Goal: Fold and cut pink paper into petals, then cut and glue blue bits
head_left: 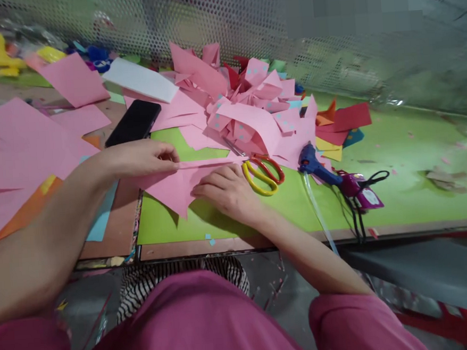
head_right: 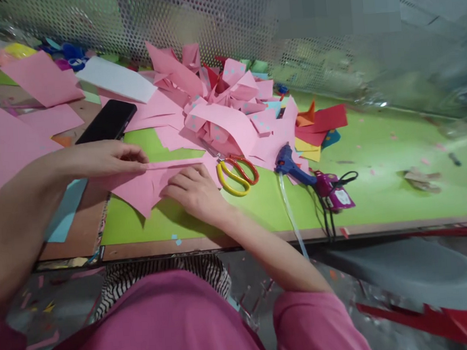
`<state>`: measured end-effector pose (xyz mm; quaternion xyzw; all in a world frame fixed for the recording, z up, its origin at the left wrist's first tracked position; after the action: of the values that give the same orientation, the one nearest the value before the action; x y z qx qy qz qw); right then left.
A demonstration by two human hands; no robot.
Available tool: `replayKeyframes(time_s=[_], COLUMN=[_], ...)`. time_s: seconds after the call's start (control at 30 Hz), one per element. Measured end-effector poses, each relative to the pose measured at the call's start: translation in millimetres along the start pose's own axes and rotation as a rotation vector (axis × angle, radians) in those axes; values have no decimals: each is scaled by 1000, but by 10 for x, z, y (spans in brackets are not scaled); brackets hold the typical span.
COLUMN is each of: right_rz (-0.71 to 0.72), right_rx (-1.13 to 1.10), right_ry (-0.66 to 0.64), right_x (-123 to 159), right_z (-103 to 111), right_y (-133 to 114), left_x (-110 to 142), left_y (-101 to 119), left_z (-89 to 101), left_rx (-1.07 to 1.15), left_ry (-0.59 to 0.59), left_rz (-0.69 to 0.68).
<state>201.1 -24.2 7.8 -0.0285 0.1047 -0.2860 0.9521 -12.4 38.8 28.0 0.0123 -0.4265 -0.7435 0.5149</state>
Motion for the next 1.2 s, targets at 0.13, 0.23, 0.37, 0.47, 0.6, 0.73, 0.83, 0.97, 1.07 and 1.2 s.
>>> replayKeyframes(time_s=[0.13, 0.23, 0.37, 0.47, 0.6, 0.73, 0.83, 0.97, 1.07, 1.2], right_rz=[-267, -434, -513, -422, -269, -261, -275, -280, -257, -213], right_rx=[-433, -669, -707, -577, -418, -405, -391, -367, -349, -349], right_ry=[-44, -45, -39, -32, -20, -29, -39, -43, -53, -47], right_x=[-83, -120, -146, -157, -149, -124, -112, -112, -118, -117], right_z=[-51, -67, -65, -60, -67, -72, -64, -62, -73, -85], right_y=[90, 115, 93, 59, 30, 29, 18, 13, 20, 25], left_x=[-57, -89, -104, -116, -122, -94, -78, -69, -50, -21], left_y=[-73, -117, -99, -100, -112, -71, -44, -28, 0, 44], left_z=[-110, -167, -186, -203, -223, -207, -192, -185, -191, -198], left_rx=[-127, -193, -323, -349, -317, -302, -294, -286, -350, -466], left_ry=[68, 88, 96, 84, 105, 142, 130, 120, 114, 110], left_rz=[-29, -70, -165, -161, -107, -62, 6, 32, 2, 18])
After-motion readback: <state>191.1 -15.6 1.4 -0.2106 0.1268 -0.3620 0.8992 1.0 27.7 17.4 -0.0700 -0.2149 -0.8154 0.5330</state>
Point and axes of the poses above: each hand's wrist, its own x-axis away from the middle knuckle, its own z-axis out of the back of the hand, y = z × x, the point moved 3 cm from there along -x, towards the middle knuckle, and after that the axes turned 6 degrees about -y, right-handed, at the moved point
